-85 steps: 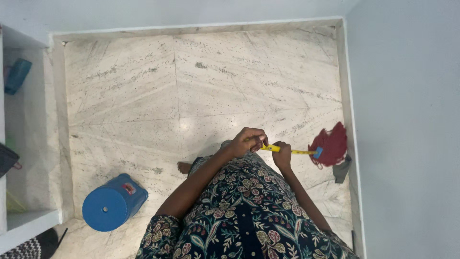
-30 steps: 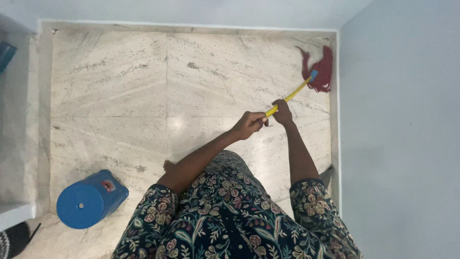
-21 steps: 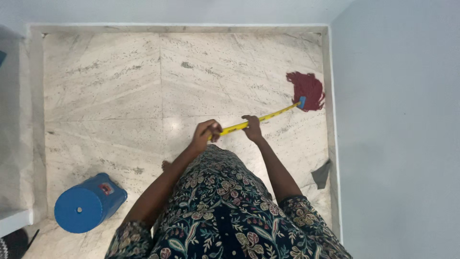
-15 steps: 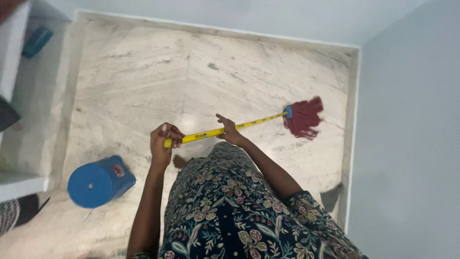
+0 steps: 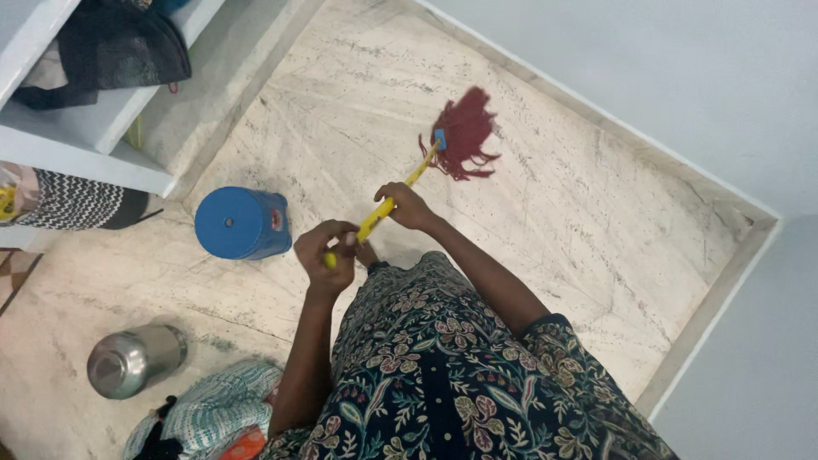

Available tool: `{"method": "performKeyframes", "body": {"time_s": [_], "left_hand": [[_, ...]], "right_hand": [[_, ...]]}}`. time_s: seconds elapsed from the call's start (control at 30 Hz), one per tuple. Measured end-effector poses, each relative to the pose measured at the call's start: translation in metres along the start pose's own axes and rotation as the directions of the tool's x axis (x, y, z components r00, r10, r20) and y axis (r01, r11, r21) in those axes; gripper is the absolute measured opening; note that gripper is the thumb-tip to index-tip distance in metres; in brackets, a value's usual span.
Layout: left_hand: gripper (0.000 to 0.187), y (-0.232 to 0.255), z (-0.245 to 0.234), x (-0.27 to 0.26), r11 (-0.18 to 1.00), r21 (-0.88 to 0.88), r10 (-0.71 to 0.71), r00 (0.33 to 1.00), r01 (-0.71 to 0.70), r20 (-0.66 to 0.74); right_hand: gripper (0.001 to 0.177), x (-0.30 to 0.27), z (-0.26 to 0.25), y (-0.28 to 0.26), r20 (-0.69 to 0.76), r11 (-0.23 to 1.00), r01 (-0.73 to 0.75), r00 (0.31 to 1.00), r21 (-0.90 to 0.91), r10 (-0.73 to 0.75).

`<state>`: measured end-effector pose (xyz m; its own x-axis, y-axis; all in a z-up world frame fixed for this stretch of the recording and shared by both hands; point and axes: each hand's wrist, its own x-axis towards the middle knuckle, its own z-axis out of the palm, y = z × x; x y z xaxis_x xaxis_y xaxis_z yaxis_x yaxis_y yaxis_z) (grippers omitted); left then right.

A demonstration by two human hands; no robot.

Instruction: The person cleans a spill on a marble floor using a mop, frequently dipping the mop head into a blue bucket and wringing it out.

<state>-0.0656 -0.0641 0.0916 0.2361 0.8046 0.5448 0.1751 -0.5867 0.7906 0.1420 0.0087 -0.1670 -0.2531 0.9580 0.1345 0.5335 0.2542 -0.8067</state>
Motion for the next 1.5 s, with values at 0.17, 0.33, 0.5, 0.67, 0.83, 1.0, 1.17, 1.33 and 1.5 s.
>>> {"method": "performKeyframes", "body": {"time_s": [0.17, 0.33, 0.5, 0.67, 0.83, 1.0, 1.17, 1.33, 1.5], "left_hand": [[0.025, 0.01, 0.014, 0.04, 0.994, -0.111, 0.004, 1.0, -0.002, 0.018], [0.018, -0.006, 0.056, 0.056, 0.884, -0.454, -0.031, 0.984, 0.108, 0.175], [0.013, 0.006, 0.178, 0.009, 0.614, -0.538, 0.144, 0.589, 0.577, 0.796], [0.021, 0.022, 0.272, -0.082, 0.793, -0.335, 0.273, 0.195, 0.508, 0.942], [0.025, -0.003, 0.305, -0.129, 0.588, -0.348, 0.321, 0.184, 0.73, 0.929], [0.023, -0.02, 0.258, -0.071, 0.599, -0.117, 0.158, 0.026, 0.792, 0.987], [0.056, -0.042, 0.145, 0.01, 0.727, -0.098, -0.073, 0.218, 0.68, 0.973], [0.085, -0.041, 0.012, 0.057, 0.562, -0.44, -0.286, 0.664, 0.7, 0.691], [0.065, 0.013, -0.074, 0.035, 0.606, -0.768, -0.175, 0.977, 0.207, 0.125]], "right_hand": [[0.028, -0.018, -0.056, -0.03, 0.017, 0.996, -0.077, 0.997, -0.052, 0.078], [0.025, -0.088, -0.1, -0.053, -0.055, 0.902, -0.431, 0.9, 0.028, 0.432], [0.028, -0.25, -0.118, 0.006, -0.448, 0.802, -0.597, 0.722, -0.02, 0.526], [0.023, -0.404, -0.118, 0.016, -0.558, 0.736, -0.65, 0.545, 0.19, 0.626], [0.031, -0.43, -0.093, 0.001, -0.593, 0.567, -0.738, 0.284, 0.366, 0.753], [0.027, -0.39, -0.061, 0.006, -0.67, 0.706, -0.593, 0.345, 0.388, 0.658], [0.044, -0.297, -0.034, 0.01, -0.333, 0.705, -0.533, 0.633, 0.467, 0.699], [0.041, -0.176, -0.032, -0.024, 0.175, 0.743, -0.534, 0.842, 0.403, 0.511], [0.044, -0.074, -0.029, -0.099, 0.325, 0.848, -0.263, 0.939, 0.46, 0.115]]}}
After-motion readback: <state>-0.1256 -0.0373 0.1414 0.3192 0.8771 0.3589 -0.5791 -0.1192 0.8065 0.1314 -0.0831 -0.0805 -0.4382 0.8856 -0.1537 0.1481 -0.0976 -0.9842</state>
